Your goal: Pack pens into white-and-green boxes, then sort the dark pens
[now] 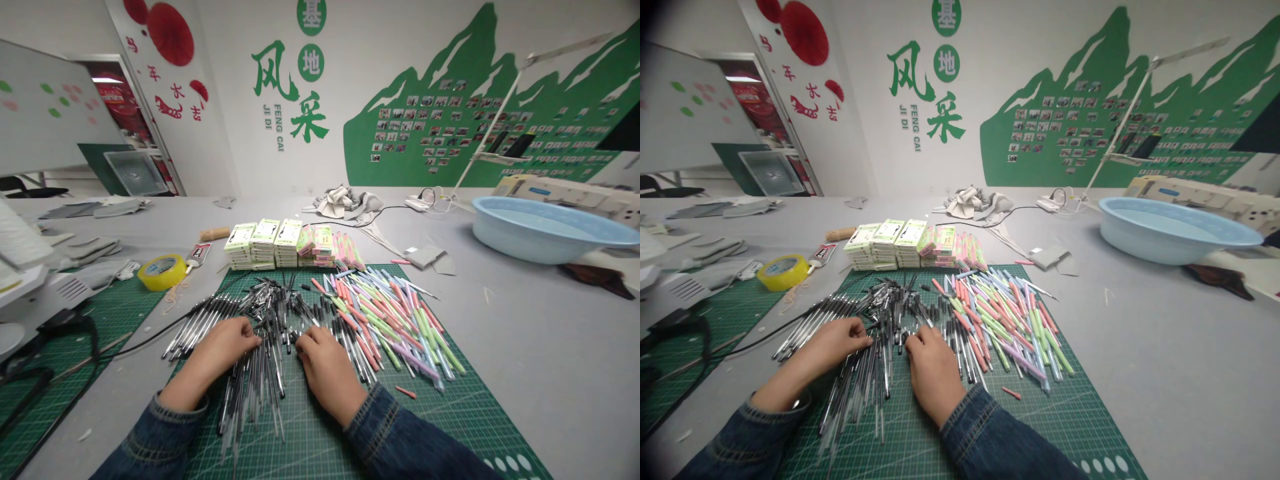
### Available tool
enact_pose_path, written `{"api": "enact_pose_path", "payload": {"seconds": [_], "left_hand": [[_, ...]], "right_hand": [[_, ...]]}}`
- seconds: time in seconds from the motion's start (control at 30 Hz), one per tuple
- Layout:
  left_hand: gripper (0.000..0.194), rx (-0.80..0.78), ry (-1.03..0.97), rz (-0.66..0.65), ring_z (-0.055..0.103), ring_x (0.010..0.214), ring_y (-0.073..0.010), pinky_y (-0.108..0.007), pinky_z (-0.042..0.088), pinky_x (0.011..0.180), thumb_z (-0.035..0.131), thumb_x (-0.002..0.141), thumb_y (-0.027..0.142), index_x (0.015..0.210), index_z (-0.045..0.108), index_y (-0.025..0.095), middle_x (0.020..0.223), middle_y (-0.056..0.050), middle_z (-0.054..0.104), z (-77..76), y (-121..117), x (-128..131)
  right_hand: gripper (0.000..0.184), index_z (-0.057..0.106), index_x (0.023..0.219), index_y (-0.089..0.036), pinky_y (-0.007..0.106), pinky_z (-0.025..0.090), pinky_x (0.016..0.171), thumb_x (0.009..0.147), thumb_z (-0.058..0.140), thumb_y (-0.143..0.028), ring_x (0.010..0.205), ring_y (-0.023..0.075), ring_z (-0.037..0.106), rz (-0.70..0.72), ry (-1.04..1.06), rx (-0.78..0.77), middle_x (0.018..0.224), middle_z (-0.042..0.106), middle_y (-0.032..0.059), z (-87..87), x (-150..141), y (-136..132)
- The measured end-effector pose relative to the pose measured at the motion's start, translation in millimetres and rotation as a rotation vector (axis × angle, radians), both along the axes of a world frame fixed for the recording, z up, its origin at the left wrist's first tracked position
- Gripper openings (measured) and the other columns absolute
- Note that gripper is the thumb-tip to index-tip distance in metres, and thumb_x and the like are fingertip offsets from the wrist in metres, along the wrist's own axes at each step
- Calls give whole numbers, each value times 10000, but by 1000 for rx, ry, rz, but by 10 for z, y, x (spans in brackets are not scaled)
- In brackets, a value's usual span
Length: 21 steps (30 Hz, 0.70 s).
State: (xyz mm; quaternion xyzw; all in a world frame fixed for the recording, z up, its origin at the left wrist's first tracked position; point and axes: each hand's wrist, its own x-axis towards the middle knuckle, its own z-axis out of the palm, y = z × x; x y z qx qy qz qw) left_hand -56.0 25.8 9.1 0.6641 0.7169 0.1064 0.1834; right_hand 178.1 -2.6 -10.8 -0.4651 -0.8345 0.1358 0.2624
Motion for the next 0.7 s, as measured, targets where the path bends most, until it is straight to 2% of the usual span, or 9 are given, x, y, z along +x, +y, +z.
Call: {"api": "enact_pose_path", "payload": {"seconds": [0.17,0.23,0.33,0.4,0.47,0.57,0.7], "left_hand": [[174,6,-112,31,577,622,-188,-256,331,558,637,662,338,577,635,186,599,-12,642,-4,12,74],[200,-5,-249,70,544,558,-156,-238,326,516,615,689,345,582,620,175,556,3,605,43,3,79],[208,-3,-749,185,477,469,-101,-200,309,436,620,722,357,654,598,162,556,18,589,152,-27,85],[184,42,-1099,235,501,491,-83,-176,365,441,665,714,330,737,597,161,646,5,640,228,-44,100],[180,120,-1322,278,552,546,-78,-166,447,491,702,696,267,791,596,158,734,-11,676,283,-51,125],[132,241,-1451,360,584,562,-75,-167,509,524,692,705,192,781,597,140,739,-24,688,304,-41,157],[79,346,-1474,421,600,561,-82,-177,542,524,659,730,144,778,597,132,715,-33,697,265,-15,162]], "right_hand": [[187,568,858,-207,299,413,777,839,498,-35,894,197,521,9,174,-49,919,588,38,32,15,-2],[199,555,858,-206,306,413,775,805,517,-17,880,197,523,3,264,-85,899,589,30,28,14,4],[235,551,901,-203,309,423,764,768,534,-11,855,192,541,-14,426,-179,891,596,24,3,1,21],[299,561,989,-208,310,435,772,768,520,-11,848,184,560,-2,533,-251,901,605,21,-7,-8,29],[370,574,1072,-224,311,443,787,777,500,-14,848,177,574,34,607,-295,909,612,18,-1,-12,30],[384,626,1074,-249,317,445,806,792,483,-30,866,177,579,86,646,-317,921,612,20,16,-12,25],[391,652,1048,-266,325,448,818,781,481,-37,900,184,578,102,696,-373,957,604,23,0,-13,22]]}}
